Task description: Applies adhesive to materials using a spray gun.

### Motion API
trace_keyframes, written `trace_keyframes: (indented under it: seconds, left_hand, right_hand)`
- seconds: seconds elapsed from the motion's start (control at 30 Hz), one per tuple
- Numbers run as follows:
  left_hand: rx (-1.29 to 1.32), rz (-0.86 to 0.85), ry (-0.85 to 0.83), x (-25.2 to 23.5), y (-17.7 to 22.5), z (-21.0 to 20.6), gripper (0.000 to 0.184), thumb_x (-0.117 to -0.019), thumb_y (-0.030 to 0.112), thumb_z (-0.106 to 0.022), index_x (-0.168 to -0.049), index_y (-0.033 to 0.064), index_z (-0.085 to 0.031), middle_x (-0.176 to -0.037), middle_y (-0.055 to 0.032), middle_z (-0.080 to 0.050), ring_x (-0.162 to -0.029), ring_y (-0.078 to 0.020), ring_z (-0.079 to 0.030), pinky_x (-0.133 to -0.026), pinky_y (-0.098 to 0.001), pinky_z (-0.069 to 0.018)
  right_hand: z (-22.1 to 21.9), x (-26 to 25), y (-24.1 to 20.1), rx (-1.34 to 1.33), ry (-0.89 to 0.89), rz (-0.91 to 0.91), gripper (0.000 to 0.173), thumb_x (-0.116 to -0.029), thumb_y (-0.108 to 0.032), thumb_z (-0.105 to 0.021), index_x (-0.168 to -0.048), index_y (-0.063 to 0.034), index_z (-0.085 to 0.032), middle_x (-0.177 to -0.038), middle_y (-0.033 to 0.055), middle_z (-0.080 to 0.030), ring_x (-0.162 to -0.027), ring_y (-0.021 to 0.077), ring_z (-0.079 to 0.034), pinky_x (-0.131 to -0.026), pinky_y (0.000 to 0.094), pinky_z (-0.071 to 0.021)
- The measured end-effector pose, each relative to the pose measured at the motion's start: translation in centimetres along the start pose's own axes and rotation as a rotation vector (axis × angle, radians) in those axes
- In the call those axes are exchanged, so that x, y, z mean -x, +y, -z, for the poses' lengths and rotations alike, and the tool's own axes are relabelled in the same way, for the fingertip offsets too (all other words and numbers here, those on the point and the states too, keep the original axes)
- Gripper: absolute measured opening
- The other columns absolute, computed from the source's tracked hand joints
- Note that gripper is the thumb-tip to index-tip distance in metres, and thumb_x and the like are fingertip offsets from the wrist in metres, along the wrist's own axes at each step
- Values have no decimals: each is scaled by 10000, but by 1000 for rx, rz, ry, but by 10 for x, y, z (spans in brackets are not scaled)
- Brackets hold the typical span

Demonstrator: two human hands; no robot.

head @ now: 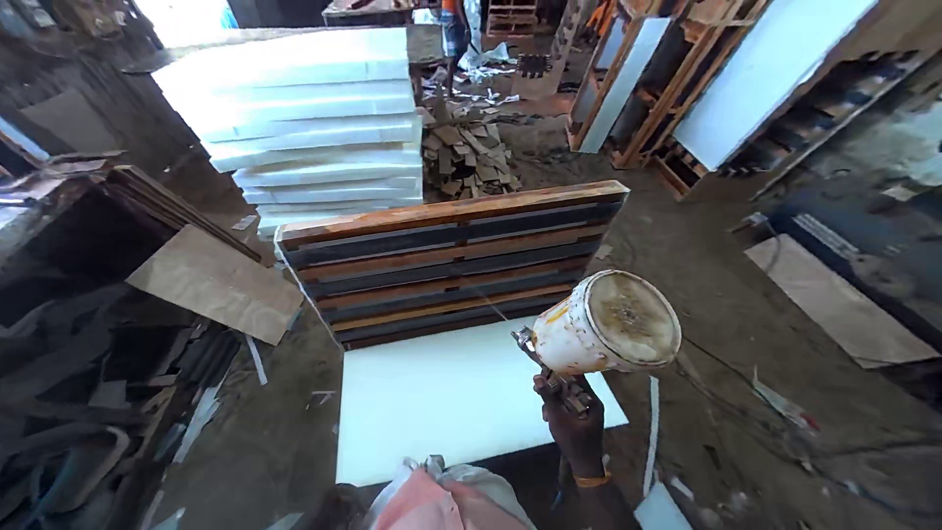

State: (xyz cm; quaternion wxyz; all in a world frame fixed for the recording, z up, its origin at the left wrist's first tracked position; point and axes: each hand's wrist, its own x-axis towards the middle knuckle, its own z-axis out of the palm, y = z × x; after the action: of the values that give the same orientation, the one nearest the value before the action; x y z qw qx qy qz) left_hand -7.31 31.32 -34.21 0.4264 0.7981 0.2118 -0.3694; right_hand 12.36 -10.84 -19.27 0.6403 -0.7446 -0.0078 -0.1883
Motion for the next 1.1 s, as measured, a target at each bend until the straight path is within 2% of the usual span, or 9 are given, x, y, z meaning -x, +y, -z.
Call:
trace_keyframes:
  seconds: [0.13, 0.33, 0.4, 0.5, 0.63, 0.73, 0.9, 1.0, 1.1]
  left_hand:
    - [32, 1, -13, -27, 30, -15, 450, -1027, 249, -632, -1433, 67, -562, -1217, -213, -701, -1109, -324, -690, -1015, -503, -525]
    - [-74, -16, -72, -53, 79, -34, 490, -1027, 325, -621, -1443, 76, -555, -1237, -211, -696, -1134, -329, -683, -1031, -522, -514]
    - [-111, -18, -69, -58, 99, -42, 487, -1029, 337, -616, -1441, 84, -562, -1245, -209, -695, -1135, -336, -682, -1028, -528, -513]
    - [-143, -56, -78, -70, 126, -55, 481, -1034, 331, -609, -1441, 79, -564, -1248, -217, -691, -1141, -345, -678, -1031, -535, -510]
    - [-126, -79, -101, -81, 151, -83, 474, -1027, 335, -621, -1435, 98, -573, -1251, -198, -695, -1134, -324, -686, -1019, -520, -525]
    - [-122, -103, -134, -77, 166, -100, 468, -1032, 324, -619, -1435, 92, -567, -1262, -193, -690, -1134, -318, -689, -1018, -520, -531]
    - [-118, -86, -124, -68, 165, -110, 460, -1032, 333, -618, -1429, 105, -577, -1247, -188, -694, -1098, -309, -701, -986, -512, -552]
    - [-99, -48, -77, -63, 153, -108, 469, -1024, 333, -623, -1432, 106, -576, -1232, -177, -706, -1113, -306, -699, -1007, -515, -540]
    - [-57, -11, -42, -51, 140, -104, 491, -1021, 318, -631, -1448, 89, -554, -1246, -187, -699, -1140, -315, -688, -1029, -516, -526]
  right_hand:
    - [49, -16, 12, 45, 125, 25, 341, -863, -176, -805, -1124, 6, -683, -879, 52, -750, -586, 133, -670, -499, 305, -588]
    - [119, -41, 36, 105, 311, 17, 372, -852, -226, -816, -1117, -1, -683, -862, 53, -748, -579, 146, -674, -487, 324, -589]
    - [139, -47, 39, 121, 368, 11, 387, -849, -221, -816, -1129, 7, -678, -889, 61, -746, -627, 148, -692, -517, 328, -601]
    - [168, -56, 47, 159, 443, 47, 391, -848, -192, -814, -1142, 24, -673, -951, 64, -750, -741, 127, -726, -628, 322, -639]
    - [199, -66, 53, 208, 513, 68, 381, -860, -216, -808, -1126, 21, -675, -948, 61, -729, -759, 110, -713, -676, 308, -637]
    - [212, -72, 59, 209, 550, 23, 391, -858, -211, -813, -1137, 23, -669, -932, 78, -717, -676, 130, -689, -567, 326, -611]
    - [212, -74, 68, 180, 478, 60, 339, -864, -194, -800, -1104, 19, -689, -944, 66, -726, -714, 111, -702, -634, 306, -630]
    - [200, -72, 70, 119, 398, 49, 313, -858, -162, -807, -1087, 20, -695, -889, 64, -725, -618, 126, -671, -545, 314, -606]
    - [183, -70, 68, 96, 286, 17, 338, -870, -188, -798, -1119, 12, -687, -892, 57, -739, -613, 131, -676, -539, 320, -607]
